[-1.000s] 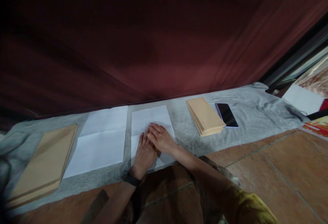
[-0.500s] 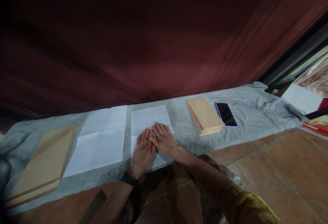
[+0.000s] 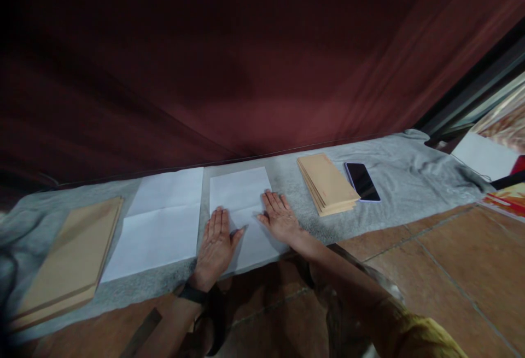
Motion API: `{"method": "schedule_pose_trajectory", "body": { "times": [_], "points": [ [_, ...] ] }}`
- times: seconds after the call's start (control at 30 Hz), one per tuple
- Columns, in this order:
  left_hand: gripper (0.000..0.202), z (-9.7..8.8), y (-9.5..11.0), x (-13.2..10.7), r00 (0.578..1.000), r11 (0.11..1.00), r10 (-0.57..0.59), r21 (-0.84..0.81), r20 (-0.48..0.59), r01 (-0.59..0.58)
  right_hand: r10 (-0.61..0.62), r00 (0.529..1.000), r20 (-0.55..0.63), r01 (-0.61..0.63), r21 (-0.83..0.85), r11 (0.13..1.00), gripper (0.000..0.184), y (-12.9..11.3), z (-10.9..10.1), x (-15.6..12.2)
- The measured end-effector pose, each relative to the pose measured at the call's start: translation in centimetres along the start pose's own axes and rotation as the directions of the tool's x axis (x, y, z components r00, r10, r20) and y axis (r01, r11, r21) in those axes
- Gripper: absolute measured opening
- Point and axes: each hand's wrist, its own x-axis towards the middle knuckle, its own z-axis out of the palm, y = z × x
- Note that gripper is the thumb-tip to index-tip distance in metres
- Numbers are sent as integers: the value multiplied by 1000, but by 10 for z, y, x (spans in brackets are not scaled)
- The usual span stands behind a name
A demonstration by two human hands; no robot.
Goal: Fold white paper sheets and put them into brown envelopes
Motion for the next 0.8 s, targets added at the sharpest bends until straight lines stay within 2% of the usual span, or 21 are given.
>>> {"method": "schedule_pose_trajectory", "body": {
  "times": [0.33, 0.43, 0.5, 0.63, 0.8],
  "points": [
    [84, -6, -2, -3, 999, 999, -35, -9, -10, 35, 62, 997, 55, -62, -19, 998, 68, 16, -2, -6],
    [81, -8, -2, 0, 999, 996, -52, -70, 2, 52, 82, 995, 64, -82, 7, 997, 65, 18, -5, -2],
    [76, -8, -6, 4, 993, 981, -114, -159, 13, 115, 137, 989, 54, -139, 39, 989, 63, 21, -8, 4],
    [61, -4, -22, 15, 942, 860, -333, -394, 45, 323, 270, 963, 16, -270, 109, 957, 47, 29, -15, 19],
    [42, -6, -39, 28, 896, 726, -441, -571, 42, 384, 335, 942, 34, -335, 176, 925, 29, 31, -22, 28]
  ]
}}
